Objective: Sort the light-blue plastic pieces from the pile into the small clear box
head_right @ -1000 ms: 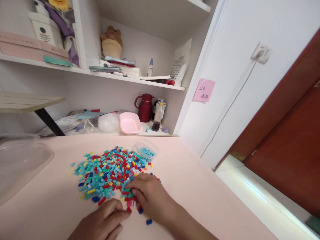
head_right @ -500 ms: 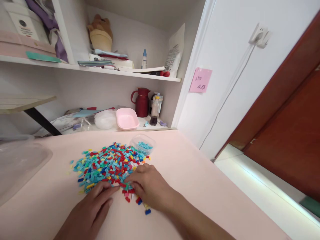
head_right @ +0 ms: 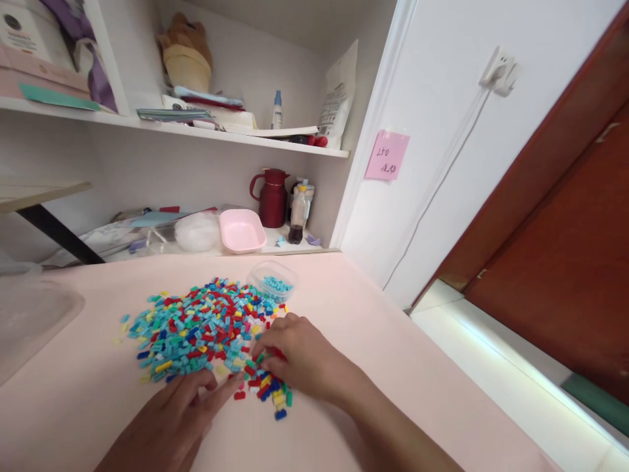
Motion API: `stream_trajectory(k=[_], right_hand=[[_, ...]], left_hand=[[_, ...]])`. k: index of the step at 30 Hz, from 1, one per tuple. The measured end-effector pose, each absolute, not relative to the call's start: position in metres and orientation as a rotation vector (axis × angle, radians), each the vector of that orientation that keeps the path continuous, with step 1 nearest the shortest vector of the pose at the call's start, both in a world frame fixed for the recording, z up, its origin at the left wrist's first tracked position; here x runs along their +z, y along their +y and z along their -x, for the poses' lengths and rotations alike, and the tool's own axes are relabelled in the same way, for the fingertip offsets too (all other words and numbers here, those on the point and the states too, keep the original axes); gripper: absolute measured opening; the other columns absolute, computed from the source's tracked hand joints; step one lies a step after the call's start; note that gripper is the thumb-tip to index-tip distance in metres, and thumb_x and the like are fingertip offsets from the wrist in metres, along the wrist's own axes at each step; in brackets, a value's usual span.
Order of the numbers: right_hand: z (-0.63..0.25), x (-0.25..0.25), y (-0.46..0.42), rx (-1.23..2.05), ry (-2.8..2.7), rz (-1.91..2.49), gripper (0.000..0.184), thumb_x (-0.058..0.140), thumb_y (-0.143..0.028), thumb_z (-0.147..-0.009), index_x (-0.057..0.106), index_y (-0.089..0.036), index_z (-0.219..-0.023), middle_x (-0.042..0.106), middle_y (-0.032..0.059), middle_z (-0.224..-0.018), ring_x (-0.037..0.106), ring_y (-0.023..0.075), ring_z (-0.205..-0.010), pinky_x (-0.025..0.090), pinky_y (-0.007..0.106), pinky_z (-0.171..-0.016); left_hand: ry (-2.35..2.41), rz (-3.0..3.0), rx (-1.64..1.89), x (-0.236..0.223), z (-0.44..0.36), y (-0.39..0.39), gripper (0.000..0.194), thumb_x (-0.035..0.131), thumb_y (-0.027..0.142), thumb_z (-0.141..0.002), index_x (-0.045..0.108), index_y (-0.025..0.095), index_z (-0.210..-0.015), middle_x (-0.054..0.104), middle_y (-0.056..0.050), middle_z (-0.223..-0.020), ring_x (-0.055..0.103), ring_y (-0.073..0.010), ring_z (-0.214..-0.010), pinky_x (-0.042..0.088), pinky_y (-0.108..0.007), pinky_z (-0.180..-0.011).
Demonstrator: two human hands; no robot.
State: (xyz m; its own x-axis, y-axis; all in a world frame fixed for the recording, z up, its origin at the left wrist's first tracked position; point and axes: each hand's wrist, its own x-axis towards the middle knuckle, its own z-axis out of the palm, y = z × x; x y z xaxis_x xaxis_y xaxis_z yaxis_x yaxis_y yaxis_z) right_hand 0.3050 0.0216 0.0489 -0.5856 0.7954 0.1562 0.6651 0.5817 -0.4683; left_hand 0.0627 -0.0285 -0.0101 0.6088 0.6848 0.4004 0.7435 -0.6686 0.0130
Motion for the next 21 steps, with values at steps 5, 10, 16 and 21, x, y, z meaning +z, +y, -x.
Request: stream_trajectory(k=[5, 10, 16, 21], right_hand=[[-0.304, 0.038, 0.024, 0.440, -2.504, 1.213, 0.030, 0.071, -0.013, -0.076, 0.072, -0.029, -0.102, 0.069, 0.0015, -0.099, 0.058, 0.0202, -0.097, 0.042, 0.030, -0.087], [-0.293, 0.032, 0.025, 0.339, -2.498, 1.233, 0.019, 0.061, -0.017, -0.086, 0.072, -0.026, -0.098, 0.069, 0.0034, -0.094, 0.061, 0.0191, -0.093, 0.042, 0.029, -0.085], [-0.293, 0.029, 0.032, 0.377, -2.432, 1.339, 0.023, 0.051, -0.016, -0.091, 0.072, -0.025, -0.093, 0.071, 0.0023, -0.091, 0.062, 0.0166, -0.091, 0.045, 0.027, -0.083], [-0.300, 0.034, 0.032, 0.494, -2.358, 1.321, 0.012, 0.061, -0.016, -0.086, 0.071, -0.022, -0.090, 0.065, 0.0044, -0.102, 0.061, 0.0163, -0.094, 0.047, 0.026, -0.083]], left_hand=[[-1.151, 2.632, -0.464, -0.013, -0.066, -0.029, 0.061, 0.050, 0.003, -0.068, 0.064, 0.030, -0.120, 0.074, -0.003, -0.101, 0.068, -0.0230, -0.086, 0.053, -0.033, -0.072], [-1.151, 2.664, -0.545, -0.014, -0.066, -0.027, 0.053, 0.055, 0.008, -0.075, 0.061, 0.030, -0.122, 0.072, 0.000, -0.097, 0.066, -0.0196, -0.083, 0.050, -0.030, -0.070], [-1.202, 2.728, -0.612, -0.006, -0.062, -0.027, 0.052, 0.054, 0.012, -0.079, 0.058, 0.032, -0.126, 0.070, 0.000, -0.100, 0.065, -0.0175, -0.086, 0.052, -0.028, -0.074], [-1.283, 2.763, -0.627, -0.001, -0.061, -0.029, 0.045, 0.049, 0.019, -0.088, 0.055, 0.032, -0.131, 0.069, -0.001, -0.106, 0.065, -0.0173, -0.093, 0.054, -0.029, -0.080]])
